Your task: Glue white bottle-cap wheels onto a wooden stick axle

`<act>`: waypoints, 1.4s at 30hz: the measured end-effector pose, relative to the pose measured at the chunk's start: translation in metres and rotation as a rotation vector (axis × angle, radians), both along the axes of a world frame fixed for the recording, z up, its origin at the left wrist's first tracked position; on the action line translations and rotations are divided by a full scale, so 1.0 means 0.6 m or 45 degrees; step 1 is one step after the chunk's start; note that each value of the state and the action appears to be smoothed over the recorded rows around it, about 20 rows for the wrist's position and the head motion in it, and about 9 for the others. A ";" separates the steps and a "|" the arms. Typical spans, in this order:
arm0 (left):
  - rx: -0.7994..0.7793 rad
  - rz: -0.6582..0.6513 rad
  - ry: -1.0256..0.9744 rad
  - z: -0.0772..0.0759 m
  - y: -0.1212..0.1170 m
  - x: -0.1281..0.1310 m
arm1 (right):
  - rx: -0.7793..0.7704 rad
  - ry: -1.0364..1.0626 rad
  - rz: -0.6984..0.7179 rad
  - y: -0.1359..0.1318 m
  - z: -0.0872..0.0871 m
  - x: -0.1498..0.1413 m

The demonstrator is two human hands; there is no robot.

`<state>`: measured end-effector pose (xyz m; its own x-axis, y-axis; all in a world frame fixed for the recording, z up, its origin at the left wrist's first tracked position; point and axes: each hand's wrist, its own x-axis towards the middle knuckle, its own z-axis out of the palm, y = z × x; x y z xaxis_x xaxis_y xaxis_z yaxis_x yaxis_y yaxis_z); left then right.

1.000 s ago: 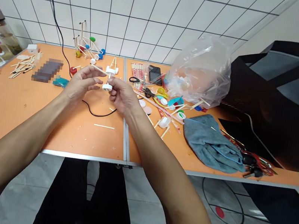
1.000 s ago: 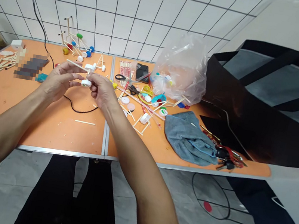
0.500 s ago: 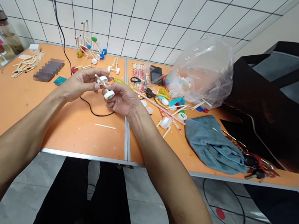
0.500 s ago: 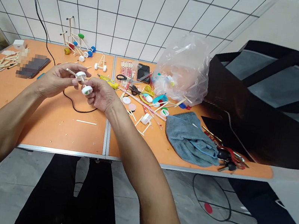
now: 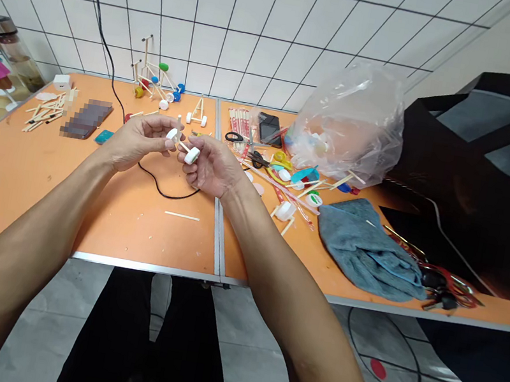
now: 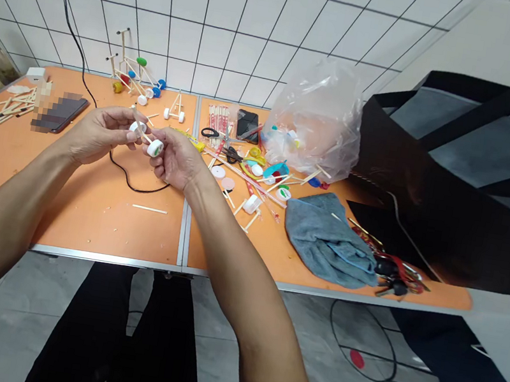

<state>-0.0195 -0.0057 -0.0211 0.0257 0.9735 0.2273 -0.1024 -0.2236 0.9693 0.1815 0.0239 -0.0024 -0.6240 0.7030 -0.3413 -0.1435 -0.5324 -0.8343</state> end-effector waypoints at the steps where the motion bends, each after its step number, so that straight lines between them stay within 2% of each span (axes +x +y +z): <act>1: 0.009 0.014 0.001 0.000 0.000 0.001 | 0.008 -0.009 -0.010 0.001 0.000 0.000; 6: 0.029 0.041 0.008 0.000 0.001 0.004 | 0.090 -0.074 -0.055 0.002 -0.002 -0.001; 11: 0.004 0.009 -0.036 0.000 0.001 0.001 | 0.190 -0.091 -0.026 -0.001 -0.004 -0.001; 25: 0.132 -0.063 0.105 -0.015 0.010 -0.013 | 0.286 -0.043 0.025 -0.004 -0.010 -0.004; 31: 0.077 -0.015 0.079 -0.015 0.013 -0.012 | 0.395 -0.004 -0.113 -0.003 -0.019 -0.010; 37: 0.001 0.020 0.072 -0.016 0.009 -0.005 | 0.425 0.000 -0.348 0.007 -0.030 -0.013; 42: -0.029 0.096 0.051 -0.014 0.007 -0.002 | 0.552 -0.095 -0.538 0.017 -0.047 -0.020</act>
<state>-0.0208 -0.0014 -0.0293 -0.0391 0.9779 0.2055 -0.0474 -0.2072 0.9771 0.1693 0.0342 -0.0308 -0.2462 0.9692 -0.0010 -0.2008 -0.0520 -0.9783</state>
